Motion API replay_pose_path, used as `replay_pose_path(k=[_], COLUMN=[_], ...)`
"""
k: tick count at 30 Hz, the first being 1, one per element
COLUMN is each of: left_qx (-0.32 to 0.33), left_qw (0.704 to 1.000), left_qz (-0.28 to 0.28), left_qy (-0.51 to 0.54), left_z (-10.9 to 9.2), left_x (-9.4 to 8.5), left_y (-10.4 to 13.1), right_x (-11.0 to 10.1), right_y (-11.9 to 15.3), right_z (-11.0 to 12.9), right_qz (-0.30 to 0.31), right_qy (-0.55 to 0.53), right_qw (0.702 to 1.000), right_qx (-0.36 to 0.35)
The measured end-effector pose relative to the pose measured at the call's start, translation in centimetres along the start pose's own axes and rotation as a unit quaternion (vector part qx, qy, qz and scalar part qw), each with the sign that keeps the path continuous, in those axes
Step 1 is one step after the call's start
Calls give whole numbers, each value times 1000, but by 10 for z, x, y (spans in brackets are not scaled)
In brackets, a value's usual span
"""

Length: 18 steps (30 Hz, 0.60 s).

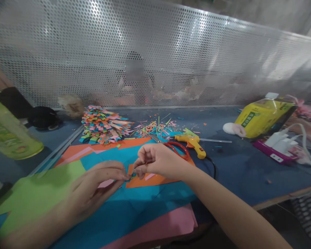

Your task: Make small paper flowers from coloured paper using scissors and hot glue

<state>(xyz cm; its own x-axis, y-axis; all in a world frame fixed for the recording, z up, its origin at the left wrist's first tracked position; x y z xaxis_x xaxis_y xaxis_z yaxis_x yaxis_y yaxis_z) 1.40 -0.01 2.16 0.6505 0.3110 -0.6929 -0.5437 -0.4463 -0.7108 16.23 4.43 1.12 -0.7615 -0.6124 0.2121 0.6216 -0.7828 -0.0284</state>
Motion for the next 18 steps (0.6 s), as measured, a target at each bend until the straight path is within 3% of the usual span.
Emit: replay_pose_path(k=[9, 15, 18], left_qx=[96, 66, -7], left_qw=[995, 998, 999], left_qz=[24, 11, -15], left_qy=[-7, -16, -44], left_z=[-3, 0, 8], left_x=[-1, 0, -1], left_y=[8, 6, -3], right_x=[0, -4, -9], right_y=[0, -4, -7], right_z=[-1, -5, -4], right_qz=[20, 51, 37], right_qy=[-30, -55, -11], right_qw=[999, 997, 999], right_qx=[33, 23, -26])
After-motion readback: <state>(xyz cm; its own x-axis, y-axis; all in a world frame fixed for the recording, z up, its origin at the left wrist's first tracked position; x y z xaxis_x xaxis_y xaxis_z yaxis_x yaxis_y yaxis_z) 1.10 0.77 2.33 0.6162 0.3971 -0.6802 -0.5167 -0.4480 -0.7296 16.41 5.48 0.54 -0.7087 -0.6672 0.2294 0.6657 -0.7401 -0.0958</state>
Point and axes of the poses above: each hand's wrist, its own y-axis away from the middle knuckle, its own x-axis out of the palm, z = x × y, the point moved 4 cm from there along -y, towards the middle knuckle, and after that the axes turned 11 degrees about -y, right-handed, at the moved point
